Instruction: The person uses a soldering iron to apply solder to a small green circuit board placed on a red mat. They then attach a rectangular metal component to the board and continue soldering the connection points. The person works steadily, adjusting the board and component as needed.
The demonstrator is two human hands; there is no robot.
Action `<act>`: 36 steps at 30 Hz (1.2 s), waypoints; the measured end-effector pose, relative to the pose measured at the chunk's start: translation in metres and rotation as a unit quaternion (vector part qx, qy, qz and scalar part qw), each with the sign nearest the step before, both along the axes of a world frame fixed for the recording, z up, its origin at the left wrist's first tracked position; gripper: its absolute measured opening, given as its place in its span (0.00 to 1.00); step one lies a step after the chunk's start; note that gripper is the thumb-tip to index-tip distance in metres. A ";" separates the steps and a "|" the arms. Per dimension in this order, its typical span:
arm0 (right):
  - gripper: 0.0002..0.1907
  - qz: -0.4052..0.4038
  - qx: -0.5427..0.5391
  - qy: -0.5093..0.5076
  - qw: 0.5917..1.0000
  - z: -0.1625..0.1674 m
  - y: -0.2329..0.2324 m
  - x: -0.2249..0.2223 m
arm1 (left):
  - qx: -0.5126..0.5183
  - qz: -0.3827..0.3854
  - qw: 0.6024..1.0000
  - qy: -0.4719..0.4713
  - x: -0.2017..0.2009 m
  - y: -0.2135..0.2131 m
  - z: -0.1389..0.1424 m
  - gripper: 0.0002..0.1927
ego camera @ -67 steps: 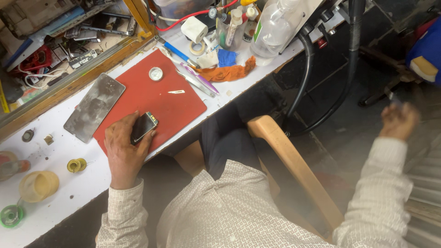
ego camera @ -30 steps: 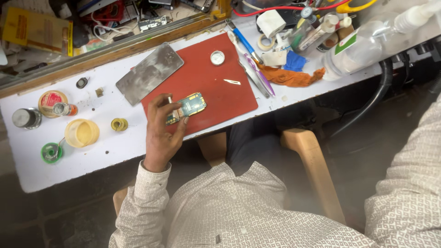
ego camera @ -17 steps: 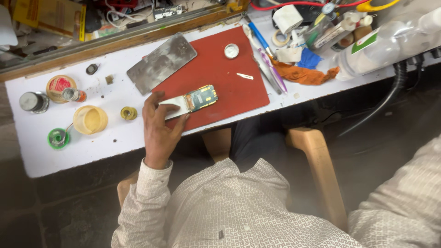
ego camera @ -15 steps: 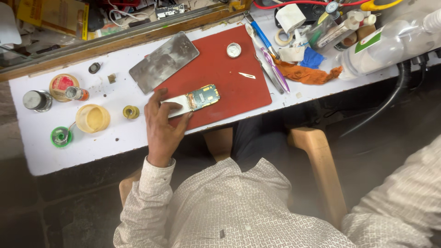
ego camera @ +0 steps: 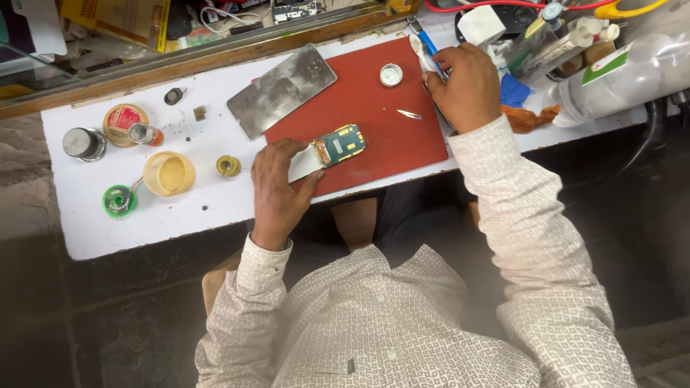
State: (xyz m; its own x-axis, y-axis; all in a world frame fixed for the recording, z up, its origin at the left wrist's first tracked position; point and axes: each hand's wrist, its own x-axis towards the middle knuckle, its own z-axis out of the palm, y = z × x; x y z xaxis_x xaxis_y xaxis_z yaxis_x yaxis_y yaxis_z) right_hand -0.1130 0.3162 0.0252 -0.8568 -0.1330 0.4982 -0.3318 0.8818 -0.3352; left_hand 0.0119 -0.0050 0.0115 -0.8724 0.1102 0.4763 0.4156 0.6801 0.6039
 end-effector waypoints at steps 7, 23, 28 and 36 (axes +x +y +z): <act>0.11 -0.038 0.023 -0.021 0.999 0.000 -0.017 -0.005 | -0.029 0.006 1.000 -0.001 0.000 0.000 0.002 0.23; 0.09 0.018 -0.438 0.118 0.891 0.110 0.088 0.105 | -0.020 -0.006 1.000 -0.010 0.003 0.002 0.006 0.21; 0.08 -0.102 -0.328 0.071 0.936 0.096 0.171 0.152 | -0.019 -0.011 1.000 -0.007 0.003 0.002 0.006 0.21; 0.11 -0.169 -0.196 0.045 0.965 0.071 0.254 0.132 | -0.024 -0.010 0.999 -0.020 0.004 0.001 0.004 0.19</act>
State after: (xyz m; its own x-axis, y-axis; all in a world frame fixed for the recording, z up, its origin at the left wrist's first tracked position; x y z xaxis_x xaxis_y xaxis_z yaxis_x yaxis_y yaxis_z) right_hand 0.0193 0.5699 0.0958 -0.7692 0.3603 0.5278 -0.0900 0.7566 -0.6476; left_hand 0.0160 -0.0036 0.0153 -0.8878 0.1495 0.4353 0.4058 0.7006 0.5870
